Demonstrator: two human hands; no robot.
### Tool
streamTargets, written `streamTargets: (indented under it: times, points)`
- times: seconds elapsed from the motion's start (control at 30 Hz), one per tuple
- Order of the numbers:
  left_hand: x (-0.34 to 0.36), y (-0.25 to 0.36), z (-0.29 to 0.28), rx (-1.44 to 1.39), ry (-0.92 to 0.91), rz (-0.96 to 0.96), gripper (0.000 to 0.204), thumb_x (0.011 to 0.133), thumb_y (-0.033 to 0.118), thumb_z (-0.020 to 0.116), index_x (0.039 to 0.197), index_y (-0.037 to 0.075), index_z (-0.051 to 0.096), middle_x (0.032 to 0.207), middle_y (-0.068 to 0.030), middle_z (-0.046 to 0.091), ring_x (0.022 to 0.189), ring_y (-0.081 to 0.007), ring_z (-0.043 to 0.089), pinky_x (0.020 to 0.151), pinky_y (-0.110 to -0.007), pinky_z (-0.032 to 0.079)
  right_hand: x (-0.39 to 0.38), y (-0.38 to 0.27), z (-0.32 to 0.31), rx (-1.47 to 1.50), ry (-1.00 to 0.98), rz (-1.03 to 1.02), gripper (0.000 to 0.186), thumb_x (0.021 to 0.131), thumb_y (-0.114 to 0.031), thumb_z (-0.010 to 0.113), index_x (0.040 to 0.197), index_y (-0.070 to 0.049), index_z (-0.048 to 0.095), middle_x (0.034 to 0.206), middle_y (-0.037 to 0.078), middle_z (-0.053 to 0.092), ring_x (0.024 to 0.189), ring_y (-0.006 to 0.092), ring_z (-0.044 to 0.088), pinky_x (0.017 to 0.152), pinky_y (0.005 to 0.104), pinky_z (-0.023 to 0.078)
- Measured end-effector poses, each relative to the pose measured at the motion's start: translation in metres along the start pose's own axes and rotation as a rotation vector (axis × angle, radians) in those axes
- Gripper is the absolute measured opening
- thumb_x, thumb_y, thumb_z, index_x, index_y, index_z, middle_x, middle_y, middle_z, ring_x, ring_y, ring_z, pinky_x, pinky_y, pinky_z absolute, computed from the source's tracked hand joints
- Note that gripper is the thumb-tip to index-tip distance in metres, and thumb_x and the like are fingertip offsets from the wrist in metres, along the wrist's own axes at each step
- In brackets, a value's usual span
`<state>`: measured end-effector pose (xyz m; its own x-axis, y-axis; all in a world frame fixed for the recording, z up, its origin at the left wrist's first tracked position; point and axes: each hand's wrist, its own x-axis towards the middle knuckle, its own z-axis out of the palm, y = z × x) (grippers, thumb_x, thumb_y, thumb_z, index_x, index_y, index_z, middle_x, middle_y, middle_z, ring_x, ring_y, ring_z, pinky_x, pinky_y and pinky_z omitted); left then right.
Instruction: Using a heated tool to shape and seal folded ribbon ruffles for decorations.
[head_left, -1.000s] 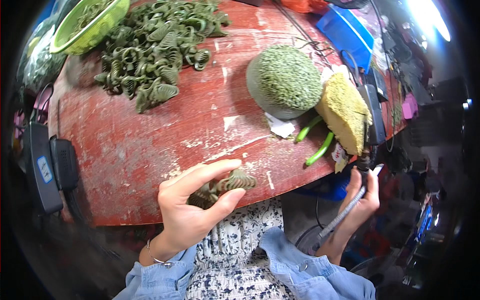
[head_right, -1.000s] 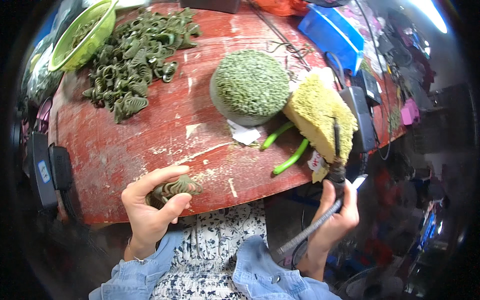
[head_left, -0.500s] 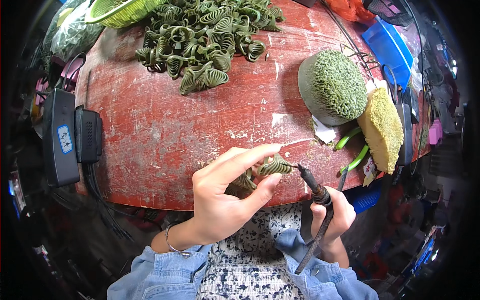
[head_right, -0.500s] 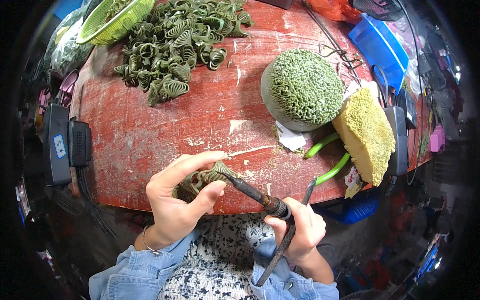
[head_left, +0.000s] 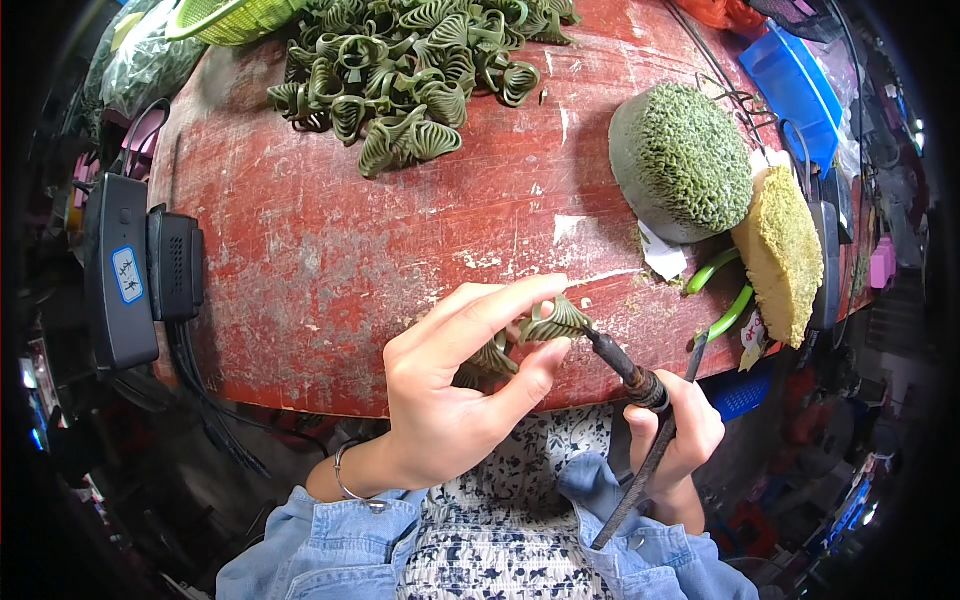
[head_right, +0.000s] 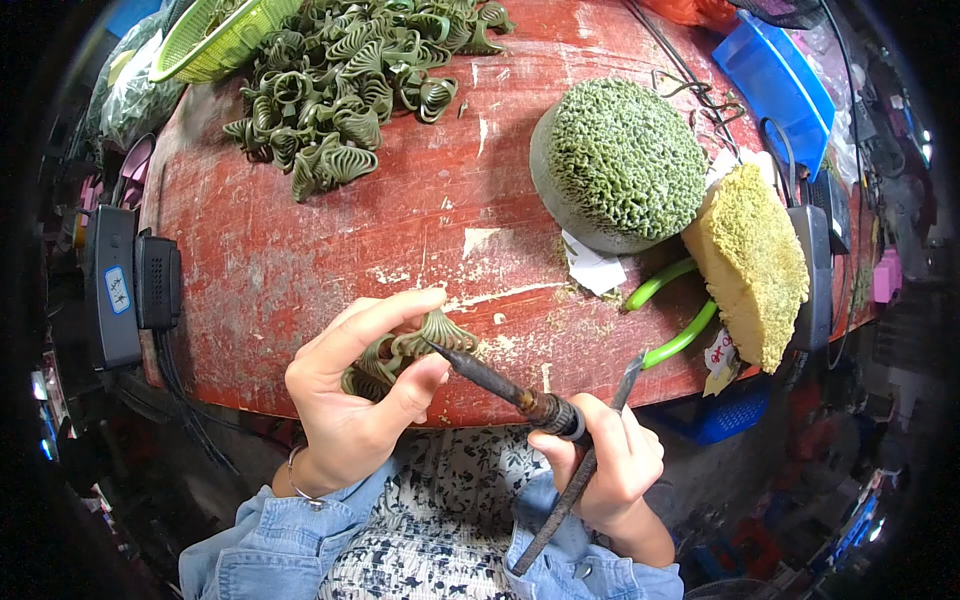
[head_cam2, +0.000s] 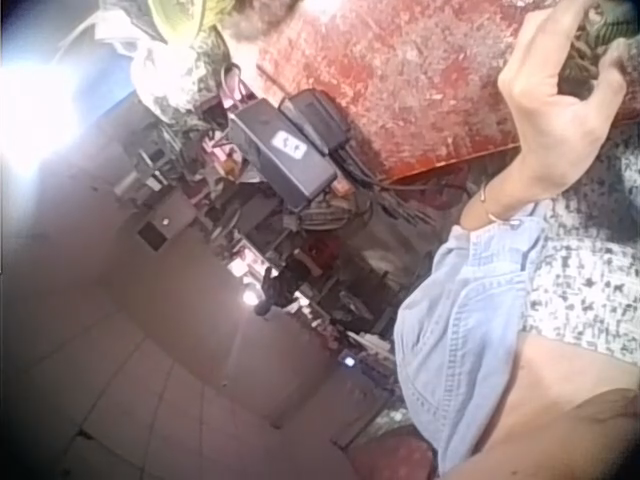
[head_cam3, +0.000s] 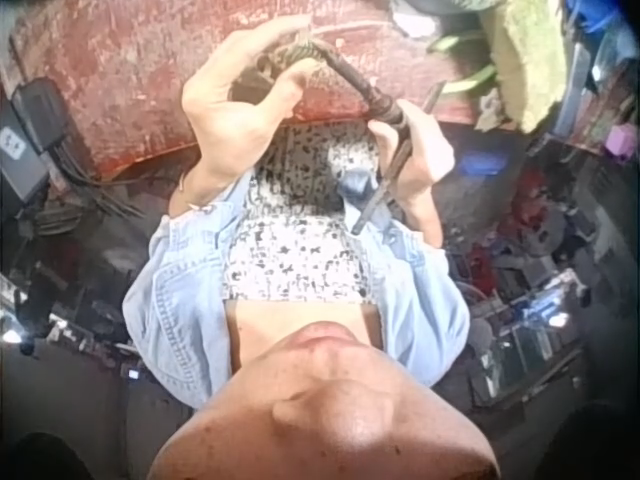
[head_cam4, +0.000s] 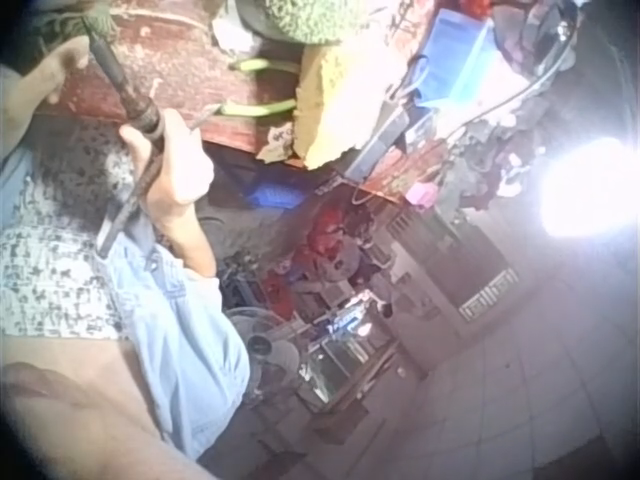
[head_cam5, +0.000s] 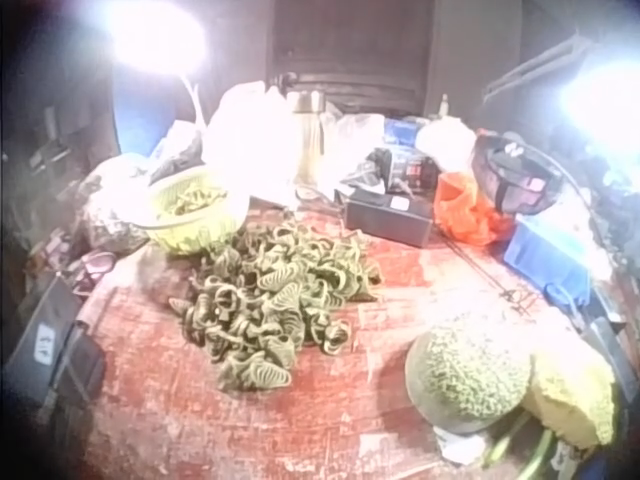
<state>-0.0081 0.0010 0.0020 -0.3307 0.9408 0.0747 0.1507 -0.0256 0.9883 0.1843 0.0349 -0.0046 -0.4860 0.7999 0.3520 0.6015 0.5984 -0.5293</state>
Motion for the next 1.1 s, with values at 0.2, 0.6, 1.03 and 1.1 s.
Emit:
streamTargets:
  times: [0.2, 0.6, 1.03, 1.1]
  points:
    - [0.0003, -0.0009, 0.0010, 0.009, 0.008, -0.004, 0.033, 0.072, 0.001, 0.066, 0.104, -0.002, 0.058, 0.085, -0.0061, 0.054, 0.060, -0.0053, 0.051, 0.049, -0.017, 0.040, -0.0001, -0.0003, 0.0008, -0.008, -0.005, 0.009, 0.035, 0.071, -0.029, 0.070, 0.080, 0.002, 0.057, 0.060, 0.008, 0.053, 0.045, 0.0207, 0.051, 0.041, 0.0268, 0.040]
    - [0.0016, 0.0028, 0.0008, 0.037, 0.017, 0.011, 0.035, 0.069, -0.001, 0.066, 0.103, -0.002, 0.058, 0.083, -0.0063, 0.055, 0.075, -0.0098, 0.052, 0.065, -0.021, 0.042, -0.0030, 0.0004, -0.0010, 0.050, 0.008, 0.057, 0.034, 0.072, -0.031, 0.068, 0.080, 0.001, 0.058, 0.057, 0.006, 0.052, 0.044, 0.0186, 0.051, 0.041, 0.0259, 0.040]
    - [0.0029, -0.0036, 0.0010, 0.064, 0.033, 0.088, 0.037, 0.068, -0.003, 0.067, 0.103, 0.003, 0.060, 0.082, -0.0070, 0.059, 0.069, -0.0102, 0.055, 0.059, -0.022, 0.045, 0.0001, 0.0011, 0.0007, 0.040, 0.004, 0.025, 0.036, 0.071, -0.032, 0.069, 0.079, 0.001, 0.058, 0.058, 0.007, 0.052, 0.044, 0.0194, 0.051, 0.041, 0.0261, 0.040]
    - [0.0025, -0.0022, 0.0006, 0.065, 0.037, 0.096, 0.037, 0.067, -0.003, 0.067, 0.103, 0.003, 0.060, 0.082, -0.0072, 0.060, 0.069, -0.0104, 0.055, 0.059, -0.022, 0.045, 0.0007, 0.0008, 0.0004, 0.039, 0.002, 0.024, 0.037, 0.071, -0.033, 0.069, 0.079, 0.001, 0.058, 0.058, 0.007, 0.052, 0.044, 0.0195, 0.051, 0.041, 0.0262, 0.040]
